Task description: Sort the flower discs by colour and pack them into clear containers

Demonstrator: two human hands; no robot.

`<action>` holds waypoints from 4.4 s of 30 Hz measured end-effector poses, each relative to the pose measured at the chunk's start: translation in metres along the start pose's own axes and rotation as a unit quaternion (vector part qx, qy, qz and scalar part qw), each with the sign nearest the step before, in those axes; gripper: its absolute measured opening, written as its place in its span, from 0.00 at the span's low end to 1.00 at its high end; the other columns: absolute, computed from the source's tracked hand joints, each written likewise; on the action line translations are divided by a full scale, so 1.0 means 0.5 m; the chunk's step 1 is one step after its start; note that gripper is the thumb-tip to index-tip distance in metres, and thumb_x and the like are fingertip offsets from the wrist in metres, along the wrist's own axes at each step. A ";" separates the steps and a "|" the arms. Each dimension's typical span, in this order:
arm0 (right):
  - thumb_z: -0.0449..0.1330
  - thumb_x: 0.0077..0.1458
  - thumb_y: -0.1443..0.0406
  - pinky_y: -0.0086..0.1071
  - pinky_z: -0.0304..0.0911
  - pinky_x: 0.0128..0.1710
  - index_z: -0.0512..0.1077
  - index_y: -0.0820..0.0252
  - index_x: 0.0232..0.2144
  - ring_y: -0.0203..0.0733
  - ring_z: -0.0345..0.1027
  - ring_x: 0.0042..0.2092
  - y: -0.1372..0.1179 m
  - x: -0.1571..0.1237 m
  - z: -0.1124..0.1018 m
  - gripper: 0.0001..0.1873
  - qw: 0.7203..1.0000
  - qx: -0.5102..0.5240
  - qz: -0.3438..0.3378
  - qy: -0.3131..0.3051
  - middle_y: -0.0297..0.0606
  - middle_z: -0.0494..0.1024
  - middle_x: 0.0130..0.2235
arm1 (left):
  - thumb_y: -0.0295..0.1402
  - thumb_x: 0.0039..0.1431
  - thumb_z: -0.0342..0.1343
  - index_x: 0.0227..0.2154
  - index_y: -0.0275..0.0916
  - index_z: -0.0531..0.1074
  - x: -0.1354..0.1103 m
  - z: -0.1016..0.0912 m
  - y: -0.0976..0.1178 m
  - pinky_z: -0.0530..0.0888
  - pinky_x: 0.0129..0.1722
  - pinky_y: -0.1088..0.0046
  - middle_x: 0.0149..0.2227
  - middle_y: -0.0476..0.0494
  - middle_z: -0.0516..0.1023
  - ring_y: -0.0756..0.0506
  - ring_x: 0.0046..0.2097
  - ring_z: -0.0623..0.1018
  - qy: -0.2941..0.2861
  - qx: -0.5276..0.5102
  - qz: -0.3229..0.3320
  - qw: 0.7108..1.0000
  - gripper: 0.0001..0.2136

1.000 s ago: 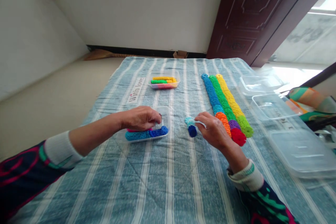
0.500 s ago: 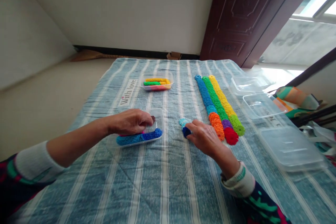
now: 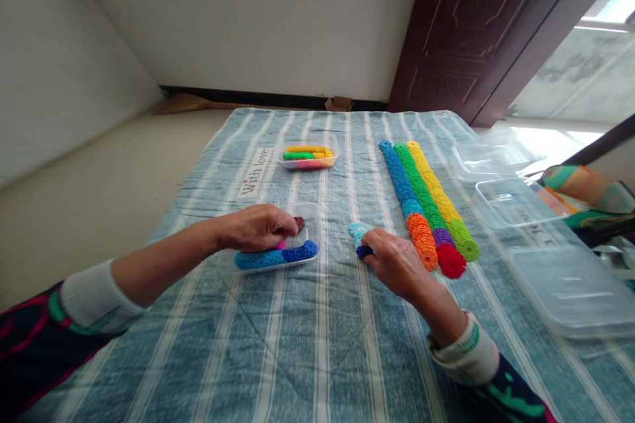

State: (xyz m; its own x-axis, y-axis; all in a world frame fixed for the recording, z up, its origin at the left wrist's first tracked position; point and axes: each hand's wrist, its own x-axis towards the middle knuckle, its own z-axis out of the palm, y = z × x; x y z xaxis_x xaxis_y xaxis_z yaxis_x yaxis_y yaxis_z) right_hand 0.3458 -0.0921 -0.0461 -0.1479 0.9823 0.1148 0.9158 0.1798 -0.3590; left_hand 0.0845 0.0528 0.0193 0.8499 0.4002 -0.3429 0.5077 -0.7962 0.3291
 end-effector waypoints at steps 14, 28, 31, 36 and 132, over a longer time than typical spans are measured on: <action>0.58 0.50 0.69 0.28 0.57 0.26 0.69 0.58 0.24 0.34 0.62 0.25 0.010 0.001 -0.015 0.04 0.993 0.118 -0.022 0.019 0.30 0.70 0.24 | 0.25 0.51 0.49 0.27 0.39 0.77 0.004 0.002 0.002 0.63 0.30 0.78 0.26 0.50 0.75 0.52 0.28 0.71 0.019 -0.014 0.021 1.000 0.11; 0.59 0.52 0.68 0.26 0.57 0.30 0.71 0.60 0.27 0.31 0.63 0.28 -0.083 0.130 -0.100 0.03 0.977 0.128 -0.172 -0.016 0.31 0.72 0.27 | 0.27 0.56 0.49 0.29 0.38 0.78 -0.005 0.001 -0.003 0.67 0.34 0.77 0.28 0.49 0.77 0.51 0.31 0.74 0.063 -0.072 0.035 0.995 0.11; 0.58 0.52 0.71 0.26 0.54 0.30 0.71 0.60 0.29 0.31 0.62 0.30 -0.119 0.176 -0.079 0.03 0.967 0.076 -0.235 -0.059 0.31 0.73 0.29 | 0.27 0.57 0.49 0.35 0.39 0.78 -0.020 0.003 -0.004 0.69 0.37 0.77 0.33 0.48 0.80 0.50 0.34 0.76 0.091 -0.084 0.019 0.992 0.12; 0.55 0.51 0.77 0.27 0.47 0.28 0.73 0.59 0.32 0.31 0.62 0.31 -0.165 0.222 -0.043 0.12 0.948 -0.011 -0.290 -0.133 0.32 0.75 0.32 | 0.32 0.62 0.48 0.36 0.38 0.78 -0.060 0.005 -0.007 0.69 0.36 0.77 0.33 0.47 0.80 0.50 0.35 0.76 0.146 -0.076 0.003 0.986 0.12; 0.51 0.52 0.78 0.28 0.48 0.28 0.72 0.61 0.33 0.33 0.65 0.33 -0.202 0.221 0.014 0.13 0.943 -0.035 -0.298 -0.146 0.36 0.76 0.36 | 0.27 0.54 0.49 0.33 0.40 0.76 -0.107 0.020 0.039 0.67 0.31 0.73 0.33 0.42 0.80 0.42 0.35 0.78 0.008 0.102 -0.217 0.971 0.10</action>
State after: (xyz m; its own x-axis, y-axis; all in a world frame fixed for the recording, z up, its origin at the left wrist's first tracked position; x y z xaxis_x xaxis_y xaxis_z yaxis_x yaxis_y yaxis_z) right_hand 0.2340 -0.0013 -0.0037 -0.7313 0.6818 0.0145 0.6578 0.7109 -0.2487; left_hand 0.0474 0.0115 0.0353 0.5645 0.7237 -0.3969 0.7816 -0.6233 -0.0248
